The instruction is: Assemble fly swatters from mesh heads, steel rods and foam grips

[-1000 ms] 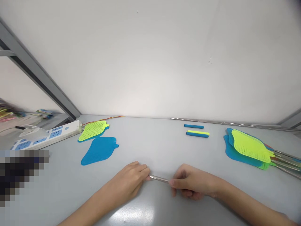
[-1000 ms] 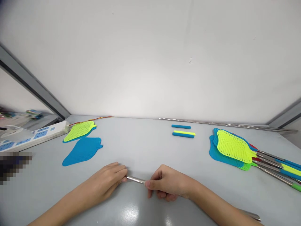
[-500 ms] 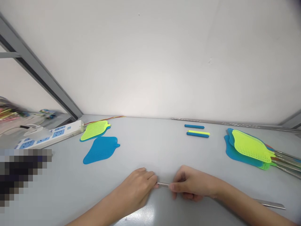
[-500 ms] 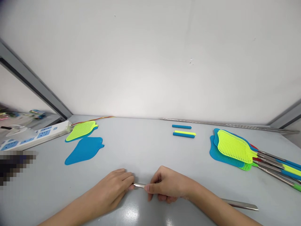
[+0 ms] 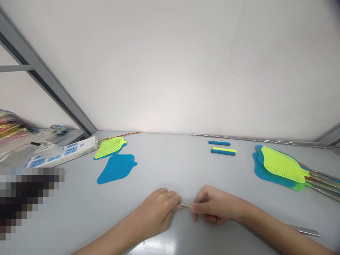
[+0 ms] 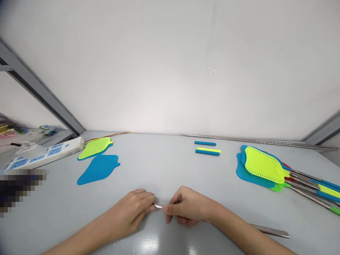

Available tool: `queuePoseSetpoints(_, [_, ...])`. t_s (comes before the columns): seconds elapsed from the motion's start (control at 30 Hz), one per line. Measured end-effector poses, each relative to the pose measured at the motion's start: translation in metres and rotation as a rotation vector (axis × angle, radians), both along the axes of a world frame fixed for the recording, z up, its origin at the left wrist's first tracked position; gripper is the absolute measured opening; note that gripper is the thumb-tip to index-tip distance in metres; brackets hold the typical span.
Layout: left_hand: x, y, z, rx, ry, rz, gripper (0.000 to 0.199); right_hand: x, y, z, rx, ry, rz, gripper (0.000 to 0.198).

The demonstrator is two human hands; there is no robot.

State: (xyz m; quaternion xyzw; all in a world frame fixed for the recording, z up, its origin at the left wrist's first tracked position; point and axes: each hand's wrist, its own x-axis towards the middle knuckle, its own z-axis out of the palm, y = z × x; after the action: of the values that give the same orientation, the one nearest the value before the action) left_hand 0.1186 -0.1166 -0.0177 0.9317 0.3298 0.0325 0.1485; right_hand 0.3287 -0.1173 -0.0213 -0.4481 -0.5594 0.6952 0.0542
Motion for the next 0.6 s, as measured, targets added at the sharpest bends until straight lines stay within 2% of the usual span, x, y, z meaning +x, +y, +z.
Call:
queuePoseSetpoints(0.17, [-0.006, 0.009, 0.006, -0.116, -0.076, -0.011, 0.027, -0.006, -0.002, -0.002, 0.061, 0.034, -0.047, 0.04])
queuePoseSetpoints(0.33, [-0.012, 0.017, 0.007, -0.131, -0.113, 0.0, 0.028, -0.009, -0.003, -0.001, 0.106, 0.003, -0.087, 0.041])
queuePoseSetpoints(0.4, [-0.014, 0.02, 0.006, -0.118, -0.11, 0.021, 0.028, -0.01, -0.002, 0.001, 0.271, -0.046, -0.121, 0.039])
queuePoseSetpoints(0.5, [-0.017, 0.023, 0.005, -0.104, -0.109, 0.04, 0.028, -0.011, 0.001, 0.011, 0.611, -0.101, -0.143, 0.032])
queuePoseSetpoints(0.6, [-0.018, 0.023, 0.005, -0.106, -0.119, 0.037, 0.027, -0.011, 0.0, 0.029, 0.711, -0.042, -0.145, 0.03])
